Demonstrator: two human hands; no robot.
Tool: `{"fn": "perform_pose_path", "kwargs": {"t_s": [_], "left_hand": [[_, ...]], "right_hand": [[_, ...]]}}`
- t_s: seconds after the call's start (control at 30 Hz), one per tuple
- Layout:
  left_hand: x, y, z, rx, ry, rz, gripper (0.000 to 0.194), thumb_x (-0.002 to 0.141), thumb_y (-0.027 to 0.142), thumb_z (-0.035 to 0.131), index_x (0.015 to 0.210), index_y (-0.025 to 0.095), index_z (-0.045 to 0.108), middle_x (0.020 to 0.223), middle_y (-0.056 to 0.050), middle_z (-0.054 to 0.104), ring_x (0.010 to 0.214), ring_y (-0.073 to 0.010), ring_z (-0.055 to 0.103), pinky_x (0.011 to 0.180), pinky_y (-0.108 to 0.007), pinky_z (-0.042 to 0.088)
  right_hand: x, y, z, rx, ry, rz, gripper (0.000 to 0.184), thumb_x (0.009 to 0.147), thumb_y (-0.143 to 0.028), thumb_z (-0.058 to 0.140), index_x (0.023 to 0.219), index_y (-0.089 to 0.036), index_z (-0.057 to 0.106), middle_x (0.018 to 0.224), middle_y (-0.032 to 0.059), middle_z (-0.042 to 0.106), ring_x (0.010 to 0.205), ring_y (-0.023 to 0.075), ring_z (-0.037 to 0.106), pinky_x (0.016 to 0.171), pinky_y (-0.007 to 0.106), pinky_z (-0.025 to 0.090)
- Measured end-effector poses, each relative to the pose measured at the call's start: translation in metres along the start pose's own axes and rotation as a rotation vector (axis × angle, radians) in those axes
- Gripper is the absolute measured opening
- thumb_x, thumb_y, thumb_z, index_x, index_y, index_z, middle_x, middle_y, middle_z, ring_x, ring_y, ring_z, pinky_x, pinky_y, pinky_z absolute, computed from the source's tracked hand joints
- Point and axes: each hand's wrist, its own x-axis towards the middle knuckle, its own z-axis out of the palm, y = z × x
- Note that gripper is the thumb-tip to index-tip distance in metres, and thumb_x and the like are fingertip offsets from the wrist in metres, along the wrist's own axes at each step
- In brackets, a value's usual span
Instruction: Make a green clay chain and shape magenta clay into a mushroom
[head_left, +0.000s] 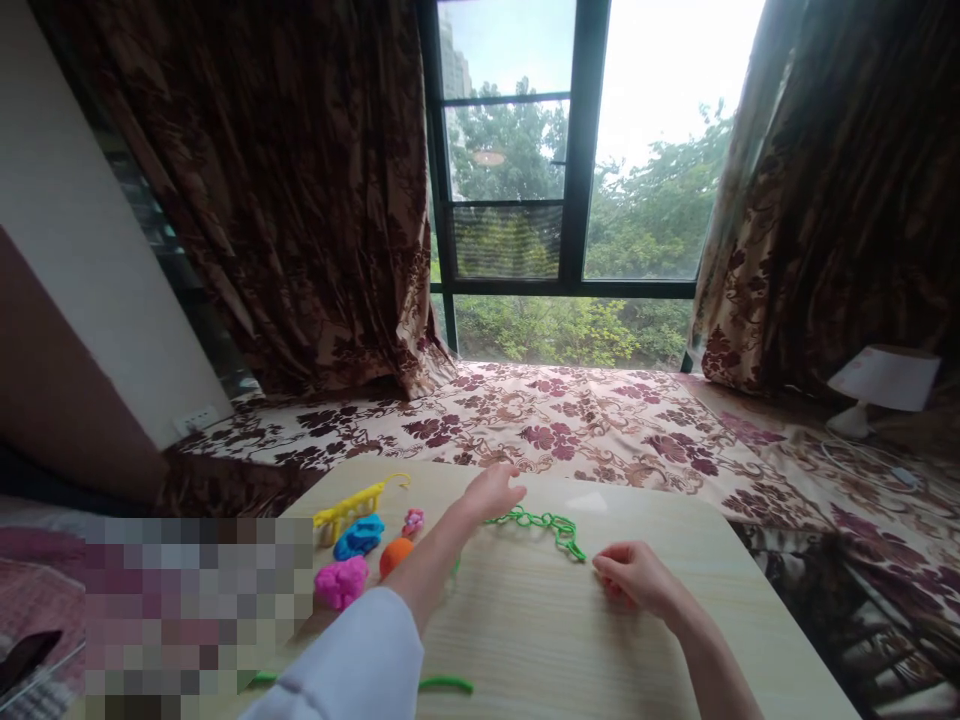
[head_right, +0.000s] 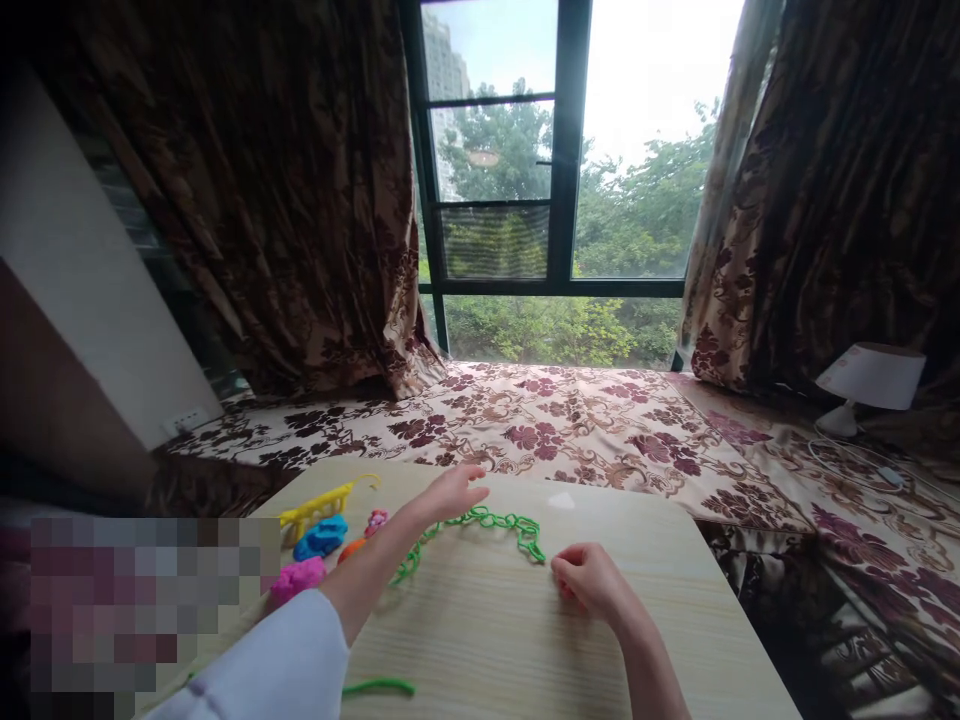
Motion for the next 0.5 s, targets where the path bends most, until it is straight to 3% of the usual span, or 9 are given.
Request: {"fn": "perform_pose_path", "kwargs": {"t_s": [0.13,0.27,0.4,0.43,0.5], "left_hand": [[-0.032,-0.013,-0.014,-0.036,0.150,-0.003,0.036,0.080,0.033,0.041,0.106,0.013,0.058,0.103,-0.009,0.063,0.091,-0.0178,0.057,0.079,-0.027,0.042],[-0.111,-0.034,-0.014,-0.039,0.394,0.072,0.026,0.083,0.030,0.040,0.094,0.019,0.061,0.095,-0.005,0.063,0.091,-0.0169,0.056,0.080,-0.028,0.044],[-0.196,-0.064,0.001,0.135,0.304,0.091,0.020,0.080,0.022,0.046,0.092,0.023,0.062,0.095,-0.004,0.061,0.091,-0.0183,0.055,0.081,-0.032,0.044],[-0.210,-0.070,0.003,0.178,0.270,0.090,0.020,0.079,0.021,0.047,0.093,0.024,0.062,0.094,-0.004,0.060,0.090,-0.0187,0.055,0.080,-0.032,0.044],[-0.228,-0.079,0.003,0.243,0.236,0.079,0.022,0.078,0.018,0.049,0.095,0.024,0.061,0.094,-0.004,0.060,0.090,-0.0197,0.054,0.079,-0.034,0.044]], "right_hand": [[0.004,0.006,-0.003,-0.145,0.082,-0.080,0.026,0.073,-0.033,0.050,0.062,-0.014,0.063,0.049,0.0011,0.056,0.043,0.0102,0.045,0.040,0.020,0.028],[-0.003,-0.004,-0.011,-0.278,0.118,-0.095,0.030,0.076,-0.035,0.047,0.060,-0.015,0.063,0.046,0.0005,0.054,0.042,0.0108,0.044,0.043,0.022,0.028],[-0.027,-0.033,-0.005,-0.524,0.282,-0.141,0.023,0.076,-0.034,0.050,0.064,-0.019,0.063,0.053,0.0028,0.059,0.049,0.0148,0.050,0.047,0.025,0.028],[-0.036,-0.042,0.006,-0.543,0.311,-0.177,0.019,0.076,-0.033,0.050,0.069,-0.021,0.064,0.057,0.0029,0.060,0.052,0.0156,0.051,0.048,0.025,0.029],[-0.055,-0.059,0.039,-0.488,0.219,-0.299,0.014,0.077,-0.030,0.051,0.076,-0.024,0.064,0.064,0.0023,0.062,0.056,0.0162,0.053,0.053,0.026,0.033]]}}
